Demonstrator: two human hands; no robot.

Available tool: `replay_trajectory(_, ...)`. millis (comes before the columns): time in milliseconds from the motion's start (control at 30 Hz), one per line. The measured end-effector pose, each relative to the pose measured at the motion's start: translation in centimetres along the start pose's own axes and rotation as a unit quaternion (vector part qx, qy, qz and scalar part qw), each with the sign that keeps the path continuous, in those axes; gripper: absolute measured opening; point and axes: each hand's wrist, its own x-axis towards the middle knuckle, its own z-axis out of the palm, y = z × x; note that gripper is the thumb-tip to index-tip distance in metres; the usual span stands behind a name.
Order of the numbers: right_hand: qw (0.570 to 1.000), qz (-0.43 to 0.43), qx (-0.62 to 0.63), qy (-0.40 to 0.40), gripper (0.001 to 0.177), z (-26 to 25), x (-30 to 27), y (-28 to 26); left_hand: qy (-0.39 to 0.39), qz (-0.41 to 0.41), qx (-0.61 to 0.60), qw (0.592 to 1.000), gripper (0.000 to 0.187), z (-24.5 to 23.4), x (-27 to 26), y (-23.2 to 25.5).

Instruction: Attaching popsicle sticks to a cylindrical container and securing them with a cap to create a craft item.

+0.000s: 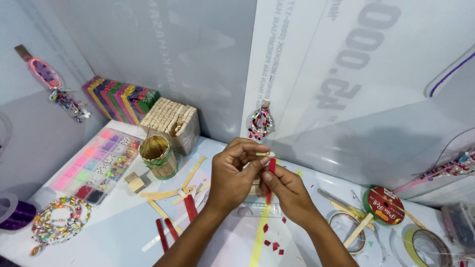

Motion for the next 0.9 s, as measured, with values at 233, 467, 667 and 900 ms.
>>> replay_trajectory(233, 0.995, 0.073, 0.064, -0.011, 0.035, -0.9, -1.2, -1.4, 0.024, 0.034, 0.112, 0.993, 0.015, -2.7, 0.6, 0.4)
replay_trajectory(467, 0.962, 0.106, -0.221, -0.122, 0.034, -6.1, -6.8, -5.3, 0.023, -0.107, 0.028, 0.994, 0.026, -5.5, -0.5, 0.0)
replay_trajectory(667, 0.904, 0.357, -0.226, 0.071, 0.022, -14.1, -14.3, 1.8, -0.002, -0.196, -0.034, 0.980, 0.024, -7.1, -1.6, -2.6)
replay_trajectory(900, 0.880, 0.371, -0.296, 0.004, 0.028, -4.8, -12.3, 1.1, 0.003, -0.199, -0.054, 0.979, 0.017, -7.3, -2.0, -2.5)
